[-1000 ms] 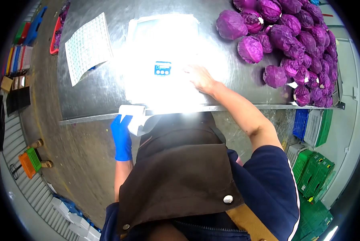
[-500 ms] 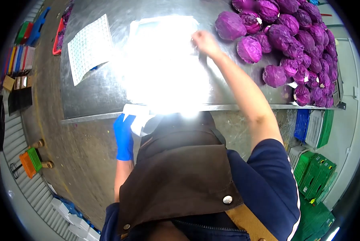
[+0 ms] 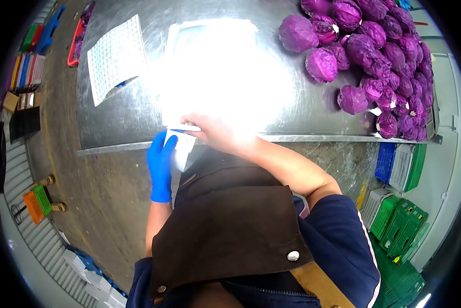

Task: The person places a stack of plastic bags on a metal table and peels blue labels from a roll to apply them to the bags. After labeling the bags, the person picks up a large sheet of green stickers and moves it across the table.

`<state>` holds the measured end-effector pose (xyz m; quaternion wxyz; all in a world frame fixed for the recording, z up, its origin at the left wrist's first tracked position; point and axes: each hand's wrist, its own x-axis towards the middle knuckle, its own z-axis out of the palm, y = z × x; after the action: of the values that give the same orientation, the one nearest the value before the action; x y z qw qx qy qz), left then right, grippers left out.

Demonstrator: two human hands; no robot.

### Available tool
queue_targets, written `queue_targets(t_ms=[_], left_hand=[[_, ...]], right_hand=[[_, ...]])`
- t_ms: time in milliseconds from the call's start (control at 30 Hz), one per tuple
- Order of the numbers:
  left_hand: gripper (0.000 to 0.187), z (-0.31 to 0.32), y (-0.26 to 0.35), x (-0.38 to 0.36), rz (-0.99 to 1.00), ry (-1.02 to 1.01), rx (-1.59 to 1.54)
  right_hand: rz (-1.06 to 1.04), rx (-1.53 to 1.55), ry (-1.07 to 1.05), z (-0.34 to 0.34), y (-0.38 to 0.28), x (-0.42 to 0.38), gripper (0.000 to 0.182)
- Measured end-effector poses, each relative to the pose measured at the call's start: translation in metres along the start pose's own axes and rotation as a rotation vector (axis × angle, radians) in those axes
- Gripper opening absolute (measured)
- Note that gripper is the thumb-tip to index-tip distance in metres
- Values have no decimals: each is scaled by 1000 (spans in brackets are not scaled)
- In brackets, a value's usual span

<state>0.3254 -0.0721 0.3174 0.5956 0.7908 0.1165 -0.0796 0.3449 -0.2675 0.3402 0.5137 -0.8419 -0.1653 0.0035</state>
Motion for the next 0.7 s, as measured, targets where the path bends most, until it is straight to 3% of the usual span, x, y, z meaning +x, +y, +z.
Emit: queue_targets(t_ms=[100, 133, 200, 300, 367, 433, 567, 700], left_hand=[[15, 4, 17, -3, 18, -37, -139], [11, -6, 3, -1, -106, -128, -87], [11, -9, -3, -4, -128, -135, 71], [19, -13, -12, -11, -121, -157, 146], [25, -24, -14, -18, -99, -200, 185], [28, -35, -29, -24, -190, -164, 99], [31, -34, -30, -29, -218, -128, -7], [33, -37, -29, -30, -194, -189, 154]], right_hand=[[71, 56, -40, 0, -5, -3, 21], [95, 21, -39, 2, -1, -5, 21], [135, -50, -39, 4, 11, -10, 20], [-58, -150, 20, -18, 24, -11, 19], [358, -35, 82, -41, 41, 2, 19], [247, -243, 201, -65, 60, 14, 17], [152, -330, 49, -40, 82, 15, 26], [286, -197, 65, -34, 102, 12, 29]])
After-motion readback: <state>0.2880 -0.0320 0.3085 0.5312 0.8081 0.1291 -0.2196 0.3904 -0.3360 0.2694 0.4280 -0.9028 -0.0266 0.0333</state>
